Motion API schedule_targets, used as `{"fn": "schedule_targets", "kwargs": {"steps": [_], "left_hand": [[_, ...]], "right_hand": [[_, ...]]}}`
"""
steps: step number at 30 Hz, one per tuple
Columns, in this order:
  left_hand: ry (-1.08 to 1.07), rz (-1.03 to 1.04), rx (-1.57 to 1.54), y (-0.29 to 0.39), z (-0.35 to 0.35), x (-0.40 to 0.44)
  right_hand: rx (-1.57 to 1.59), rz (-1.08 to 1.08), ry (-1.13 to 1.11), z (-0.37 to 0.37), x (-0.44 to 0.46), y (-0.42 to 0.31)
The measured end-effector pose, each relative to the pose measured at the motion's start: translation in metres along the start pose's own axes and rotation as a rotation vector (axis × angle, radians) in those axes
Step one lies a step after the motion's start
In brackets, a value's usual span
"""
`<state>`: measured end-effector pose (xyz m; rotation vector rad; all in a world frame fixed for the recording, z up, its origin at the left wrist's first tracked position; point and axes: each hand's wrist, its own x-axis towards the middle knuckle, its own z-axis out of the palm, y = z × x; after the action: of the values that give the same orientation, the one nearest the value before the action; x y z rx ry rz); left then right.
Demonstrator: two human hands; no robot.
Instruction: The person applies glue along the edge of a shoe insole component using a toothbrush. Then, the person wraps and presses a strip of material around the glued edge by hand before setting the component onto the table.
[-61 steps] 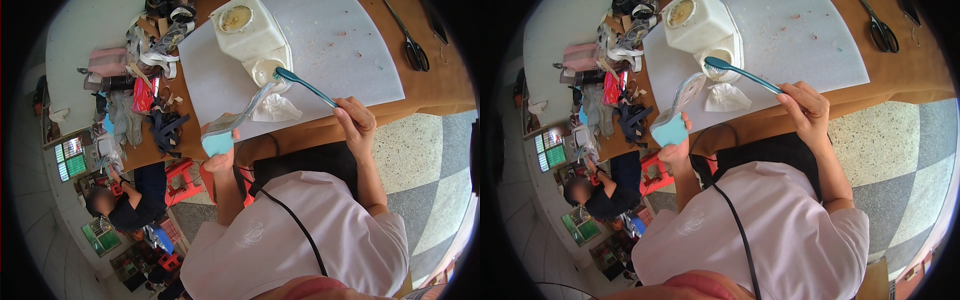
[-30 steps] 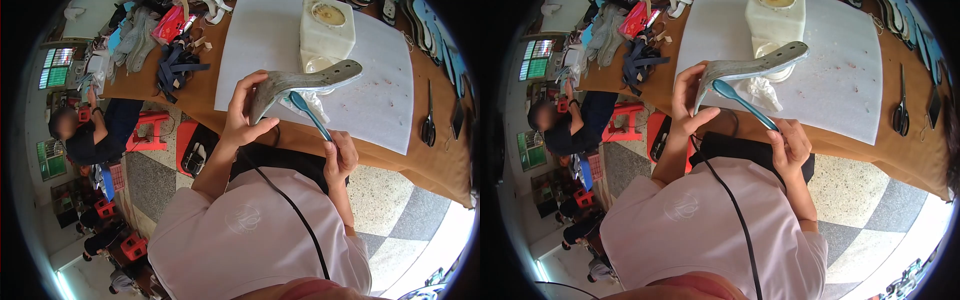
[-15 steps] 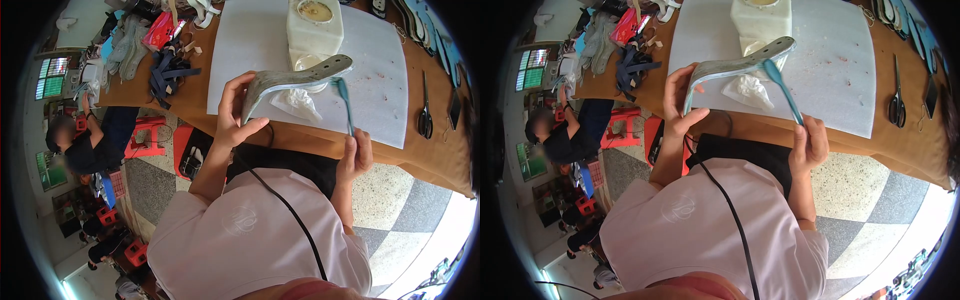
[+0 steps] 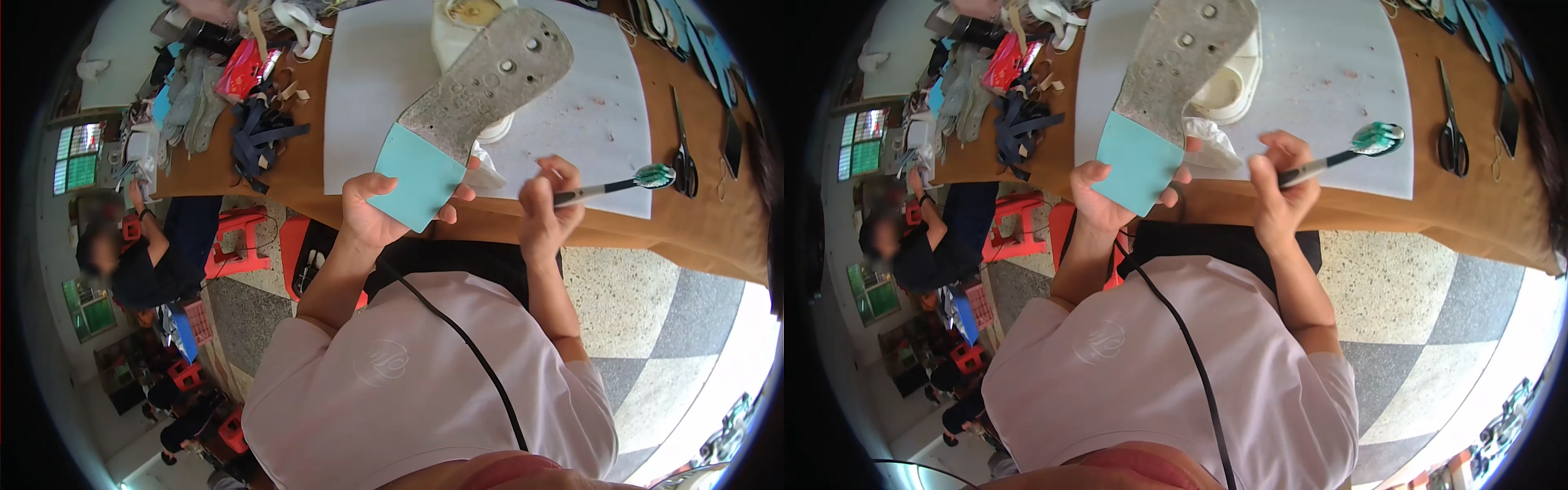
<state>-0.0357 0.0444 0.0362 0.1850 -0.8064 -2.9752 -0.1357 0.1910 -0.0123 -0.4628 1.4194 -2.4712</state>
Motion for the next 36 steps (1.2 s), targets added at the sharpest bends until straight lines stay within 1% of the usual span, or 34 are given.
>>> {"fn": "schedule_targets", "kwargs": {"steps": [2, 3, 5, 6, 8, 9, 11, 12, 14, 15, 17, 18, 19, 20, 21, 22, 23, 24, 25, 27, 28, 29, 30, 32, 33, 36], "left_hand": [[-0.055, -0.053, -0.107, -0.004, 0.002, 0.002], [-0.06, -0.066, -0.111, -0.005, 0.001, 0.002], [-0.045, -0.143, -0.122, -0.009, -0.004, 0.001], [-0.05, -0.149, -0.124, -0.011, -0.005, 0.002], [-0.062, -0.159, -0.142, -0.012, -0.005, 0.004], [-0.065, -0.16, -0.143, -0.012, -0.002, 0.005], [-0.035, -0.117, -0.156, -0.012, 0.006, 0.006], [-0.035, -0.115, -0.155, -0.013, 0.009, 0.005], [-0.028, 0.121, 0.225, -0.017, 0.014, 0.003], [-0.025, 0.128, 0.226, -0.018, 0.018, 0.001], [0.301, 0.123, 0.475, -0.018, 0.027, 0.0], [0.432, 0.175, 0.459, -0.021, 0.03, 0.002], [0.441, 0.187, 0.458, -0.017, 0.026, 0.0], [0.401, 0.156, 0.397, -0.01, 0.019, -0.002], [0.362, 0.125, 0.334, -0.006, 0.016, -0.005], [0.443, 0.119, 0.185, -0.002, 0.024, -0.004], [0.457, 0.129, 0.178, 0.001, 0.019, -0.008], [0.358, 0.055, 0.057, 0.005, 0.009, -0.012], [0.252, -0.016, -0.062, 0.008, 0.004, -0.013], [0.279, -0.012, -0.112, 0.007, 0.002, -0.014], [0.196, -0.051, -0.194, 0.007, -0.001, -0.013], [0.109, -0.093, -0.275, 0.006, -0.003, -0.011], [0.108, -0.096, -0.282, 0.004, -0.002, -0.01], [0.069, -0.122, -0.389, 0.001, 0.001, -0.006], [0.07, -0.129, -0.396, 0.0, 0.002, -0.003], [0.03, -0.166, -0.416, -0.002, 0.005, 0.0]], "right_hand": [[-0.021, 0.002, -0.038, 0.009, 0.001, 0.002], [-0.074, -0.066, -0.087, 0.013, 0.003, 0.004], [-0.174, -0.068, -0.174, 0.017, 0.005, -0.002], [-0.179, -0.071, -0.169, 0.019, 0.006, -0.002], [-0.32, -0.151, -0.135, 0.021, 0.01, -0.001], [-0.322, -0.153, -0.134, 0.021, 0.012, -0.001], [-0.478, -0.164, -0.095, 0.021, 0.015, 0.0], [-0.469, -0.178, -0.08, 0.022, 0.016, 0.001], [-0.478, -0.176, -0.065, 0.026, 0.02, 0.002], [-0.489, -0.171, -0.047, 0.029, 0.021, 0.001], [-0.528, -0.181, -0.073, 0.038, 0.022, -0.003], [-0.508, -0.179, -0.087, 0.043, 0.023, -0.005], [-0.486, -0.178, -0.102, 0.046, 0.023, -0.006], [-0.431, -0.126, -0.169, 0.046, 0.024, -0.005], [-0.425, -0.121, -0.186, 0.044, 0.025, -0.008], [-0.331, -0.044, -0.256, 0.04, 0.025, -0.015], [-0.237, 0.039, -0.323, 0.035, 0.024, -0.023], [-0.17, 0.032, -0.381, 0.028, 0.024, -0.029], [-0.165, 0.019, -0.378, 0.02, 0.023, -0.029], [-0.207, 0.109, -0.389, 0.0, 0.019, -0.035], [-0.211, 0.118, -0.393, -0.008, 0.016, -0.037], [-0.348, 0.109, -0.396, -0.016, 0.013, -0.038], [-0.484, 0.099, -0.396, -0.021, 0.01, -0.039], [-0.538, 0.078, -0.38, -0.031, 0.005, -0.035], [-0.586, 0.063, -0.364, -0.035, 0.003, -0.035], [-0.566, 0.05, -0.36, -0.044, 0.0, -0.038]]}}
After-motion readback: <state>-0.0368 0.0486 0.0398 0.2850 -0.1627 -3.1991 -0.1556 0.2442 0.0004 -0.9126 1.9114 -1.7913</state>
